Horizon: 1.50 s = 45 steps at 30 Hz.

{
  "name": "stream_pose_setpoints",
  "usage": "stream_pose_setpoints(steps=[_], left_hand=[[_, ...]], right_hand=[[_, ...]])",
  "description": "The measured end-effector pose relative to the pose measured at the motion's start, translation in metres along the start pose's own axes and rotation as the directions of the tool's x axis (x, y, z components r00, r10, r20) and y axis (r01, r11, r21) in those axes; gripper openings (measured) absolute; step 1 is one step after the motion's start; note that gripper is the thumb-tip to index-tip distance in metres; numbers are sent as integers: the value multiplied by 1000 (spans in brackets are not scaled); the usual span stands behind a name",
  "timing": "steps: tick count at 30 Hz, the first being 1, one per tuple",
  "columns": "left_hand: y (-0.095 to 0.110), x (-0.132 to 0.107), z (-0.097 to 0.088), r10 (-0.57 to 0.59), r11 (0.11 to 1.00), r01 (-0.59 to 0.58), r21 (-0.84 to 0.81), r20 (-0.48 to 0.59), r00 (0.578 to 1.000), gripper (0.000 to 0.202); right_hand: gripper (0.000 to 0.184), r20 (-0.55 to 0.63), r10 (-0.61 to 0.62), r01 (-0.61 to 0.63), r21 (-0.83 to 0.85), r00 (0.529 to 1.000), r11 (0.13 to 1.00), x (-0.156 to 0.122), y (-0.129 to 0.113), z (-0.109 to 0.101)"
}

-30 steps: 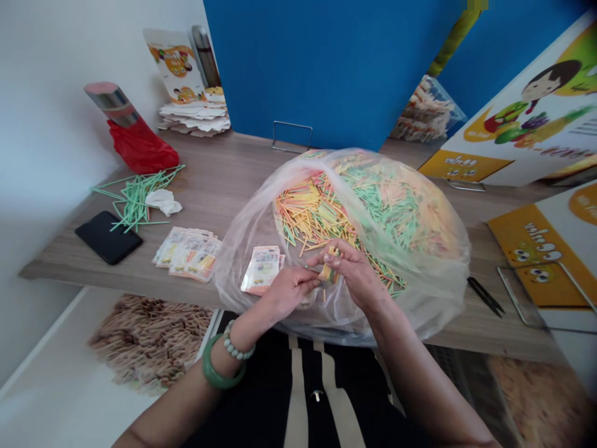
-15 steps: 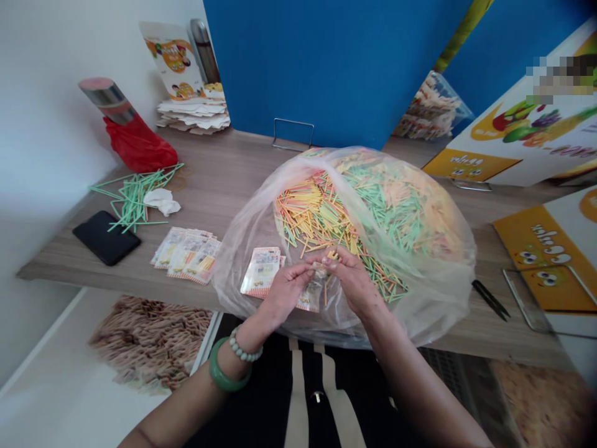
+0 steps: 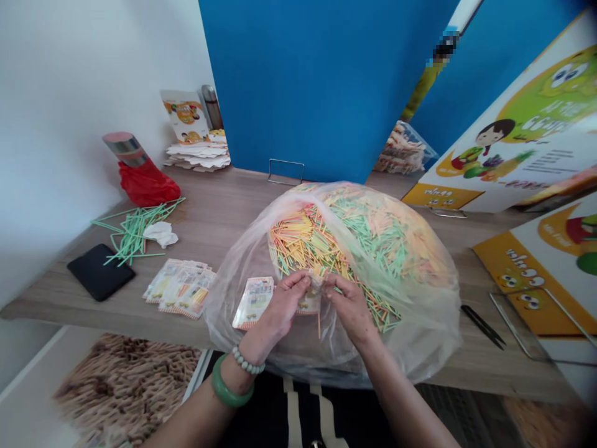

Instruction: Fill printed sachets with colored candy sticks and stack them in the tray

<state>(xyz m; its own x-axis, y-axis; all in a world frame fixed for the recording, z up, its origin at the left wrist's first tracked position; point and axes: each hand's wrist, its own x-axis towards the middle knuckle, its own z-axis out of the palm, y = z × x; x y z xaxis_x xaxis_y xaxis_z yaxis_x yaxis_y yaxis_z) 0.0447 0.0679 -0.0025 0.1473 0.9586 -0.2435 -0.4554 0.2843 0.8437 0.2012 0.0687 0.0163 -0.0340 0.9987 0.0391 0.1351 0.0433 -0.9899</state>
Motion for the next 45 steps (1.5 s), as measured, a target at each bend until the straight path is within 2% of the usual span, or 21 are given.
stream_pose_setpoints(steps=[3, 6, 8, 10, 12, 15, 18, 21, 25, 28, 31, 33, 35, 37, 38, 40, 42, 44, 45], left_hand=[[3, -6, 2, 3, 999, 0, -41, 54, 999, 31], [9, -13, 4, 14, 997, -8, -79, 68, 998, 39], [14, -18, 4, 24, 999, -21, -40, 52, 998, 48], [20, -24, 3, 57, 997, -60, 45, 57, 997, 44], [26, -31, -2, 138, 972, -150, 179, 76, 987, 32], [35, -43, -12, 294, 860, -307, 408, 97, 951, 26], [45, -55, -27, 368, 762, -375, 528, 124, 922, 31], [53, -64, -46, 366, 769, -354, 533, 89, 926, 28], [59, -68, -70, 288, 869, -242, 431, -44, 957, 17], [58, -70, -79, 213, 929, -187, 319, -46, 976, 17], [55, -75, -85, 183, 955, -151, 255, -108, 977, 16], [56, -79, -93, 222, 947, -175, 270, -155, 963, 15], [62, -80, -108, 281, 921, -204, 333, -201, 939, 17], [71, -76, -131, 366, 844, -205, 496, -253, 896, 19], [76, -71, -144, 425, 766, -185, 616, -268, 865, 19], [84, -58, -169, 564, 514, -110, 851, -240, 790, 22], [89, -44, -188, 610, 210, 74, 975, -190, 769, 28], [91, -34, -196, 602, -44, 267, 963, -188, 776, 40], [91, -32, -196, 608, -125, 333, 935, -193, 770, 45]], right_hand=[[8, -72, -24, 25, 10, 997, 1000, -4, 3, 0], [6, -63, -30, 35, 82, 998, 996, -8, 3, 2], [5, -50, -48, 52, 88, 998, 995, -12, 3, 4], [3, -54, -38, 42, 81, 998, 996, -15, 4, 10], [7, -36, -1, 4, 95, 999, 995, -17, 5, 17], [10, 30, 31, -35, 154, 999, 987, -17, 6, 33], [9, 96, 46, -65, 208, 994, 976, -18, 8, 50], [7, 170, 45, -78, 191, 984, 979, -20, 9, 68], [6, 236, 41, -78, 147, 971, 986, -24, 1, 93], [9, 267, 56, -98, 146, 962, 984, -26, -7, 109], [14, 273, 45, -81, 122, 961, 989, -29, -10, 117], [17, 316, 15, -28, 37, 949, 999, -32, -8, 118], [16, 323, -37, 94, -163, 946, 982, -36, -4, 117], [14, 292, -110, 234, -432, 950, 871, -39, -1, 117], [18, 288, -138, 282, -557, 948, 781, -40, 0, 119], [30, 306, -134, 324, -737, 943, 593, -40, 1, 124], [30, 322, -87, 326, -831, 943, 452, -37, 4, 132], [17, 338, -64, 334, -851, 939, 404, -32, 8, 137], [13, 343, -71, 341, -844, 936, 414, -30, 11, 137]])
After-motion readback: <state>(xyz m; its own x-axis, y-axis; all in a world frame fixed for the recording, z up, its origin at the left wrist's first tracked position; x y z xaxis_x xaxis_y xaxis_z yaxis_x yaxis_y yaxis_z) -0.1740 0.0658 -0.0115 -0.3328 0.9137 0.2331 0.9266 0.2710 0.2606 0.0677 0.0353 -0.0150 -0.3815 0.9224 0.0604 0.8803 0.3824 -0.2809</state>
